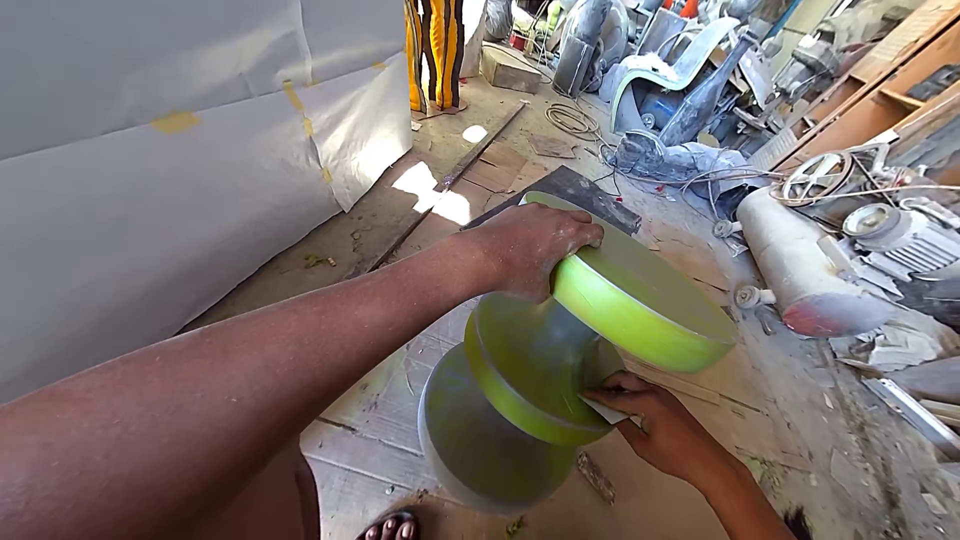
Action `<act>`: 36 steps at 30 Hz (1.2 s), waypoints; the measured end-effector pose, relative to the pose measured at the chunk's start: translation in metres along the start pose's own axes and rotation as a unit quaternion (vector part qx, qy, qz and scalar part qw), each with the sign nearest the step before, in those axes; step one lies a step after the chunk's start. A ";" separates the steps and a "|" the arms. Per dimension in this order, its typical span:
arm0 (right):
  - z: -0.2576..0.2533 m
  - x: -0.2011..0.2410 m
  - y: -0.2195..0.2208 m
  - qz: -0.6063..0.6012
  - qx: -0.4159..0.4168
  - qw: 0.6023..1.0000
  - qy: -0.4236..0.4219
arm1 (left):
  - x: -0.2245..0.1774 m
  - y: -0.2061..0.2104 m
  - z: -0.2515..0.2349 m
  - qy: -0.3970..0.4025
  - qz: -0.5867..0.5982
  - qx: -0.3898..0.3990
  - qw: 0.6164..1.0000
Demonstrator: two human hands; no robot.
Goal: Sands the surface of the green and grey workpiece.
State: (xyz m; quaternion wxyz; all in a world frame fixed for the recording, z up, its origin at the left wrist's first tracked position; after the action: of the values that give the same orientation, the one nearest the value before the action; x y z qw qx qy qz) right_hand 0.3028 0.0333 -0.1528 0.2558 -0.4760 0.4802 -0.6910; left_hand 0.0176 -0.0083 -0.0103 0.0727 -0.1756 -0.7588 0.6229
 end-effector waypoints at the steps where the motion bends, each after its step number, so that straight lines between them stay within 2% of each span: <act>1: 0.006 0.003 -0.002 -0.002 0.015 1.000 -0.002 | 0.000 0.000 0.000 -0.002 0.002 0.003 1.000; 6: 0.024 0.008 -0.009 -0.042 0.030 0.998 -0.029 | 0.001 0.001 0.001 0.002 0.001 -0.004 1.000; 9: 0.013 0.005 -0.013 -0.067 -0.054 0.996 -0.029 | 0.000 0.000 0.001 0.000 -0.002 0.000 1.000; 11: 0.001 0.001 -0.009 -0.037 -0.097 0.994 -0.022 | 0.000 0.000 0.001 0.002 -0.001 0.001 1.000; 17: 0.002 0.009 0.005 0.077 -0.014 0.997 -0.023 | 0.004 -0.001 0.000 -0.005 0.006 0.005 1.000; 19: 0.013 0.009 -0.001 0.076 0.013 0.996 -0.034 | 0.004 0.000 0.000 0.001 0.008 0.000 1.000; 21: 0.019 0.003 -0.009 0.046 0.007 0.998 -0.053 | 0.004 0.000 -0.001 0.004 0.007 -0.003 1.000; 24: 0.010 -0.002 -0.017 0.017 -0.101 0.993 -0.064 | 0.004 0.001 -0.002 0.008 0.002 -0.005 1.000; 27: -0.013 0.003 -0.009 0.077 -0.217 0.972 -0.039 | 0.005 0.001 -0.004 0.006 -0.001 -0.002 1.000; 29: -0.027 0.008 0.003 0.122 -0.244 0.962 -0.023 | 0.004 0.000 -0.004 0.005 0.001 0.002 1.000; 33: -0.041 0.022 0.021 0.158 -0.212 0.964 -0.002 | 0.003 -0.002 -0.004 0.004 0.010 0.006 1.000; 36: -0.042 0.032 0.018 0.144 -0.138 0.980 0.009 | 0.004 -0.001 -0.004 0.009 0.012 0.003 1.000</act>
State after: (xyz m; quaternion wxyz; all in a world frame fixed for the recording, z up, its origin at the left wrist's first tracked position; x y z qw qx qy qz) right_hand 0.2492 0.0179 -0.1594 0.2799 -0.4261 0.6367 -0.5786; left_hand 0.0146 -0.0034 -0.0085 0.0724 -0.1902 -0.7542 0.6243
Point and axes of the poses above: each hand's wrist, its own z-axis away from the middle knuckle, its own y-axis out of the palm, x = y × z, the point moved 4 cm from there along -z, towards the middle knuckle, and after that the axes turned 2 degrees about -z, right-handed, at the moved point
